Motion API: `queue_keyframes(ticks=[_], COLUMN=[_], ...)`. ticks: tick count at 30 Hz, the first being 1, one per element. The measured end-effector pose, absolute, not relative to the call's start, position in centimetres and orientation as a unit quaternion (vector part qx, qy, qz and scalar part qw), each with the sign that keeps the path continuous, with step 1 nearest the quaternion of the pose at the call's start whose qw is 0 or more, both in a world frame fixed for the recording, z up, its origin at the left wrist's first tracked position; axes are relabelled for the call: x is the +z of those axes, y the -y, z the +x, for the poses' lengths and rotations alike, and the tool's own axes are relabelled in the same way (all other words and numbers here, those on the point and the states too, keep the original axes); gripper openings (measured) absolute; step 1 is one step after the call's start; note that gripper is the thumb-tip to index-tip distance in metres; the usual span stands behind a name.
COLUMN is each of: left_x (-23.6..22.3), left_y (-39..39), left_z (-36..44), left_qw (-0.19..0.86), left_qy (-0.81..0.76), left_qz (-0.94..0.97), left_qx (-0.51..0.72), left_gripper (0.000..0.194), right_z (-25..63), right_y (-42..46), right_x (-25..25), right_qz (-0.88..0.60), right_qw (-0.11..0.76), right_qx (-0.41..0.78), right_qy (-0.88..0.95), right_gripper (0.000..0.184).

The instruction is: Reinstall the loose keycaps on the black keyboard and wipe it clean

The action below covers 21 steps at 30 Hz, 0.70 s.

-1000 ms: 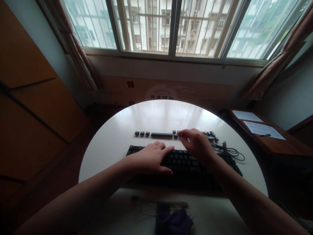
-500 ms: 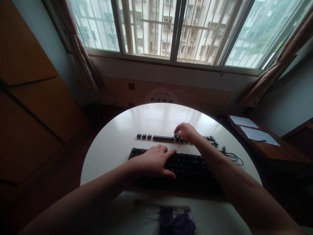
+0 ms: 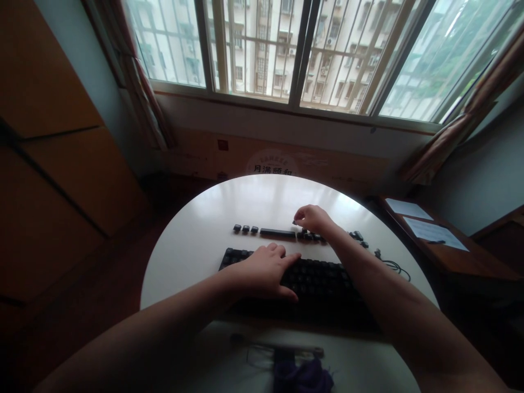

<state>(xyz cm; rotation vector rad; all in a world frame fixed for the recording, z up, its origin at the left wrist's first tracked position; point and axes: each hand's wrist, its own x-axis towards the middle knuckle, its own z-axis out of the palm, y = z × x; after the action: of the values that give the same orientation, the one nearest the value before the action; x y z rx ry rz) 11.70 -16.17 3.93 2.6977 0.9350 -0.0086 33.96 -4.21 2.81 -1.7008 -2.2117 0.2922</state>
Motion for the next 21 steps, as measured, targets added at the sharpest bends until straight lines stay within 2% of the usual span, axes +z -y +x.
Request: queue_keyframes(ticks=[7, 10, 15, 21], left_x=[3.9, 4.1, 4.4, 4.9], left_y=[15.6, 15.3, 15.1, 15.5], left_z=[11.2, 11.0, 11.1, 11.4], left_qw=[0.170, 0.205, 0.191, 0.165], left_qy=[-0.312, -0.313, -0.305, -0.316], left_qz=[0.935, 0.927, 0.932, 0.934], left_qx=[-0.006, -0.023, -0.033, -0.037], left_gripper=[0.099, 0.093, 0.092, 0.093], right_z=[35.2, 36.8, 37.2, 34.9], right_y=[11.2, 16.1, 21.5, 22.9], right_x=[6.2, 6.1, 5.1, 5.6], right_qz=[-0.582, -0.560, -0.488, -0.430], right_qw=[0.263, 0.301, 0.256, 0.158], right_qx=[0.075, 0.120, 0.254, 0.250], right_qy=[0.766, 0.762, 0.795, 0.853], right_gripper=[0.015, 0.018, 0.013, 0.013])
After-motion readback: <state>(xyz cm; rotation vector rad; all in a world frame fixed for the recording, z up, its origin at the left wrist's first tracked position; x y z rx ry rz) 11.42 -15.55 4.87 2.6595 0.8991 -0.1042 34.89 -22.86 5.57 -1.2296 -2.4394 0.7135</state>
